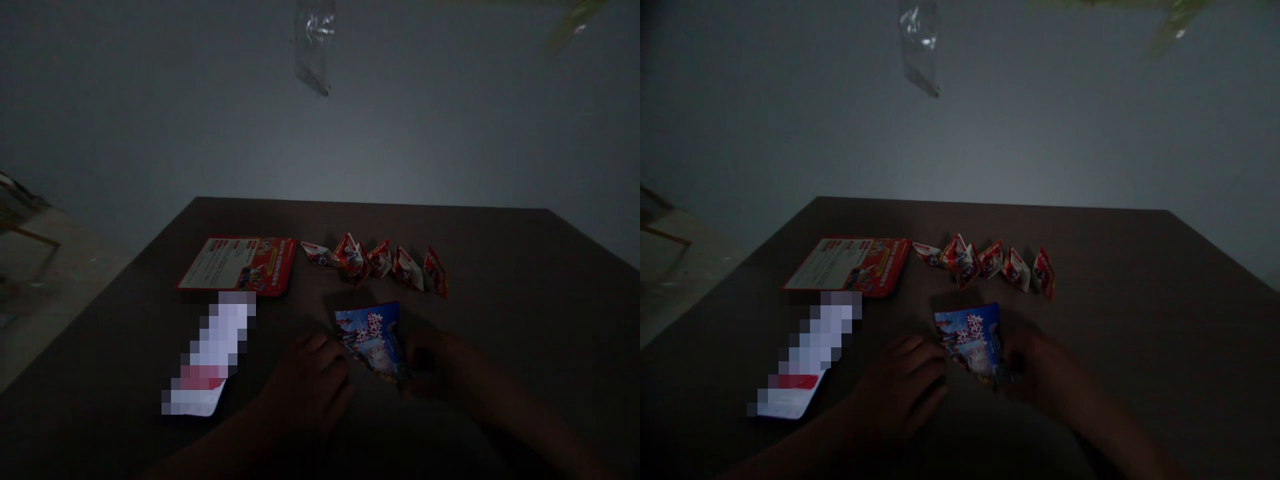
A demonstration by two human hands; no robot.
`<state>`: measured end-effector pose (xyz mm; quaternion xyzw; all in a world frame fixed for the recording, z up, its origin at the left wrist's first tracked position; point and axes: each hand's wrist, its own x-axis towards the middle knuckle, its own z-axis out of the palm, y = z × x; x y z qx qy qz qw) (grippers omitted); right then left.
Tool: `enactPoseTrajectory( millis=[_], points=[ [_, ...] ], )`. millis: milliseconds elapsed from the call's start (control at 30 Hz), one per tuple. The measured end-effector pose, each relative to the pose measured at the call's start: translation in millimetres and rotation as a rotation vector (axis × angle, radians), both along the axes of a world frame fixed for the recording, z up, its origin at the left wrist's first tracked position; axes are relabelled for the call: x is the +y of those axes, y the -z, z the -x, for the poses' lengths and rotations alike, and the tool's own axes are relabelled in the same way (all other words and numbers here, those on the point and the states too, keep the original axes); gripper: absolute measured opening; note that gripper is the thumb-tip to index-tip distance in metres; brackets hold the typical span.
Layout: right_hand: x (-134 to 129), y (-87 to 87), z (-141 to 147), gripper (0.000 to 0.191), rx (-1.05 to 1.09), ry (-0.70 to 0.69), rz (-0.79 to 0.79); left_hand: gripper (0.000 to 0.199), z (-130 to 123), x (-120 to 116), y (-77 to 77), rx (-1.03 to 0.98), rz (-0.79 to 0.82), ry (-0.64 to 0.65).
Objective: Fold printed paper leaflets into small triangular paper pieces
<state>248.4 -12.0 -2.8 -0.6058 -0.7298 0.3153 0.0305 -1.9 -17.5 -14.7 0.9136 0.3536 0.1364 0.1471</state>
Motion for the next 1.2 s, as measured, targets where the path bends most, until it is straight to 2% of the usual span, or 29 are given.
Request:
enactPoseTrajectory(
  millis=[133, 233, 367, 500, 633, 867, 933, 1067, 1200],
  points=[
    [6.1, 4.0, -4.2, 0.023, 0.139, 0.074, -0.001, 0.014, 2.8, 3.5, 0.6, -0.123, -0.011, -0.001],
    [9.8, 7.2, -2.5, 0.021, 0.21, 0.149, -0.061, 0.017, 4.5, 3.4, -0.7, -0.229, -0.039, -0.032],
    [11.6, 10.6, 2.6, 0.021, 0.276, 0.146, -0.121, 0.024, 6.9, 5.0, -0.1, -0.326, -0.037, -0.124],
    [11.8, 12.6, 6.6, 0.025, 0.261, 0.162, -0.163, 0.021, 7.1, 8.9, 3.1, -0.33, -0.021, -0.196],
    [11.0, 13.3, 9.0, 0.032, 0.254, 0.189, -0.217, 0.028, 5.6, 8.8, 4.3, -0.345, 0.067, -0.156],
    [7.3, 14.5, 11.2, 0.038, 0.201, 0.198, -0.321, 0.036, 8.2, 6.3, 4.4, -0.41, 0.05, -0.151],
    [7.7, 13.8, 11.1, 0.035, 0.196, 0.183, -0.328, 0.036, 8.6, 6.7, 5.5, -0.403, 0.046, -0.16],
    [8.5, 11.5, 10.3, 0.011, 0.222, 0.044, -0.376, 0.04, 8.5, 7.0, 11.3, -0.406, 0.059, -0.23],
    [6.2, 11.3, 10.0, 0.015, 0.329, -0.091, -0.483, 0.054, 8.0, 5.5, 17.2, -0.489, 0.072, -0.357]
  ],
)
